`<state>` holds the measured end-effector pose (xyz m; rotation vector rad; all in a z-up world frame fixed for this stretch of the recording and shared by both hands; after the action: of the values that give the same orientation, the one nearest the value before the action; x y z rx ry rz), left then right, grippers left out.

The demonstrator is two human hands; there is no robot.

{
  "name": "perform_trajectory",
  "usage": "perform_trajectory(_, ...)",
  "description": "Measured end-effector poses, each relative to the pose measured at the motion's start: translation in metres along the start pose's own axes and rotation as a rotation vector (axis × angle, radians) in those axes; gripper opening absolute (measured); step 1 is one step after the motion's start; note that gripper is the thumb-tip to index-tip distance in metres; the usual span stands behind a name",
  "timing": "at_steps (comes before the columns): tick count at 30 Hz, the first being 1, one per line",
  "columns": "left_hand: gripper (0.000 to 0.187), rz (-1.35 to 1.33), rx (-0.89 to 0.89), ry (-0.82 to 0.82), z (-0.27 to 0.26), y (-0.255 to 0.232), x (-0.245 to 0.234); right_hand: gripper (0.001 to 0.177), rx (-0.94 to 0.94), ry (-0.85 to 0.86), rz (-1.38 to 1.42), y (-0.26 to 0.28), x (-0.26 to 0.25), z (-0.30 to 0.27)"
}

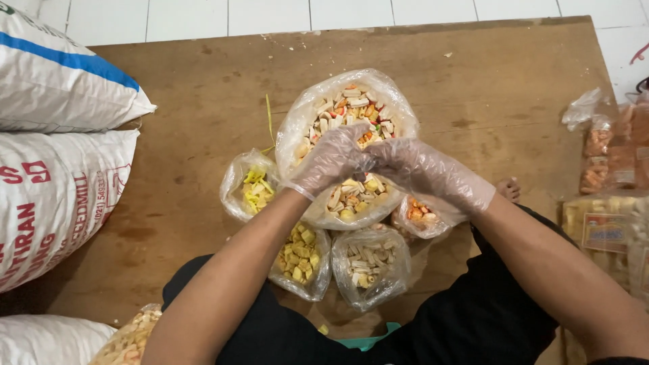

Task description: The person sits on the floor and sorts mixed snack pieces from a large central bag into several smaller plastic bags by color and type. They use gloved hands to pick and place the items into the surrounding bags.

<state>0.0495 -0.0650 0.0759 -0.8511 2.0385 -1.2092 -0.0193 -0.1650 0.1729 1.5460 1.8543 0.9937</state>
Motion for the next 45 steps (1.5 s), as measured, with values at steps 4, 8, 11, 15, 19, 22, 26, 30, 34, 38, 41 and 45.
perform_trajectory(4,0.066,0.034,-0.071,0.005,-0.021,-0.036,-0.017,0.023,-0.001,0.019,-0.191,-0.011,-0.027,0.003)
perform_trajectory(8,0.057,0.243,-0.037,-0.12,-0.019,-0.019,-0.055,0.022,-0.02,0.056,-0.622,-0.024,-0.064,0.001)
perform_trajectory(11,0.039,0.617,0.182,-0.217,-0.002,0.037,-0.079,0.022,-0.029,0.08,-0.914,-0.035,-0.087,-0.002)
perform_trajectory(15,0.026,0.912,0.4,-0.217,0.008,0.09,-0.092,0.031,0.361,-0.111,-1.079,0.005,-0.065,-0.032)
perform_trajectory(19,0.025,1.063,0.44,-0.168,0.028,0.13,-0.081,0.028,0.215,-0.105,-1.237,-0.035,-0.106,0.02)
perform_trajectory(22,0.018,1.336,0.32,-0.327,0.038,0.14,-0.065,0.026,-0.036,-0.075,-1.472,-0.04,-0.109,0.058)
perform_trajectory(26,0.023,1.594,0.271,-0.17,0.033,0.137,-0.039,0.03,-0.322,-0.006,-1.618,-0.045,-0.083,0.076)
perform_trajectory(30,0.02,1.722,0.132,-0.126,0.037,0.163,-0.031,0.029,-0.414,-0.113,-1.713,-0.108,-0.1,0.146)
perform_trajectory(34,0.032,1.664,0.238,-0.406,0.017,0.147,-0.037,0.03,-0.423,-0.337,-1.84,-0.17,-0.128,0.199)
perform_trajectory(38,0.027,1.506,0.133,-0.364,0.099,0.253,-0.048,0.017,-0.853,-0.369,-1.619,-0.191,-0.145,0.213)
perform_trajectory(41,0.028,1.441,0.049,-0.305,0.096,0.229,-0.036,0.018,-1.064,-0.59,-1.658,-0.199,-0.123,0.218)
perform_trajectory(45,0.034,1.463,0.0,-0.234,0.08,0.211,-0.032,0.028,-1.252,-0.834,-1.878,-0.203,-0.121,0.225)
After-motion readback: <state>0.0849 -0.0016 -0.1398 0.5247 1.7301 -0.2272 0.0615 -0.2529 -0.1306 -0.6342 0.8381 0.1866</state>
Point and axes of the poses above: each hand's wrist, its own z-axis towards the middle knuckle, its own x-axis out of the palm, y = z × x, the point moved 5 cm from there along z, towards the middle knuckle, and after that the axes turned 6 degrees about -z, right-handed, at the moved point
